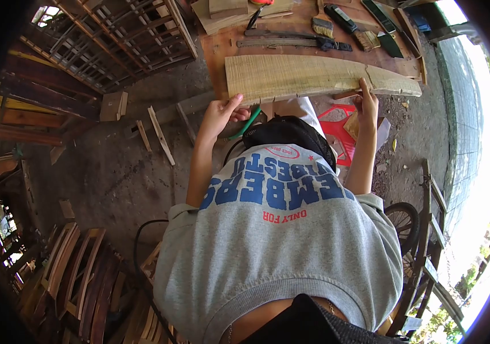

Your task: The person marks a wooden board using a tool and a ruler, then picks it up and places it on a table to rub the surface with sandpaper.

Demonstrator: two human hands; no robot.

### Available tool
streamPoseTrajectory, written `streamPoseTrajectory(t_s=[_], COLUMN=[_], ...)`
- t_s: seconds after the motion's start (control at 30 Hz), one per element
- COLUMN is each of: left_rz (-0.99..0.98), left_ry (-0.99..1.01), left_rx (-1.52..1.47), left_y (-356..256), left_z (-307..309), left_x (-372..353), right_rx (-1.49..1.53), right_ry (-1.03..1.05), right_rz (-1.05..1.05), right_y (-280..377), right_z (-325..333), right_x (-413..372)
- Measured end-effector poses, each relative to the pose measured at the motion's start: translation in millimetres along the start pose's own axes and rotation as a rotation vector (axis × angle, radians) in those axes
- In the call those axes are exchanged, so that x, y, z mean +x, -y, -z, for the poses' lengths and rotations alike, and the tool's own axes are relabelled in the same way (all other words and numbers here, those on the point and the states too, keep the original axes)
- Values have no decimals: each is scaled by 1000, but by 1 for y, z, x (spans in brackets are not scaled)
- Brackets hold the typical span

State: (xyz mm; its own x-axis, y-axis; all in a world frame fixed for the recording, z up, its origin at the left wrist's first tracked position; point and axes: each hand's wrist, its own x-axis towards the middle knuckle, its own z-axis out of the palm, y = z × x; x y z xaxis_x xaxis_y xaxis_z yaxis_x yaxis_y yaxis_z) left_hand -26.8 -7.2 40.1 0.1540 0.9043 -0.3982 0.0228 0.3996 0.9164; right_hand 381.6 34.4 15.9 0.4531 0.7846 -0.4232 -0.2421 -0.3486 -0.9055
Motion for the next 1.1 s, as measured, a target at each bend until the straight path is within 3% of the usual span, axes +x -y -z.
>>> streamPoseTrajectory(t_s=[0.07, 0.17, 0.23, 0.33, 0.47, 0.6, 0.83, 1.1], left_rz=[30, 9, 81, 70, -5, -46, -199, -2], left_ry=[6, -22, 8, -35, -150, -158, 30, 188], left_rx=[25, -214, -681, -782, -535, -525, -376, -216], left_y=[4, 21, 37, 43, 43, 45, 38, 94], left_z=[3, 1, 2, 7, 11, 6, -95, -246], left_x=[-2, -3, 0, 1, -4, -31, -63, -120], right_rx=[65, 82, 35, 77, 118, 209, 296, 530], right_ry=[-28, -116, -103, -104, -57, -48, -105, -331], right_rz=[44, 44, 40, 98, 88, -5, -121, -494], right_y=[-3, -12, -25, -45, -60, -57, -85, -177], right_z=[-9, -12, -5, -4, -6, 6, 135, 308], right_x=[-22, -44, -53, -63, -77, -108, -146, -205])
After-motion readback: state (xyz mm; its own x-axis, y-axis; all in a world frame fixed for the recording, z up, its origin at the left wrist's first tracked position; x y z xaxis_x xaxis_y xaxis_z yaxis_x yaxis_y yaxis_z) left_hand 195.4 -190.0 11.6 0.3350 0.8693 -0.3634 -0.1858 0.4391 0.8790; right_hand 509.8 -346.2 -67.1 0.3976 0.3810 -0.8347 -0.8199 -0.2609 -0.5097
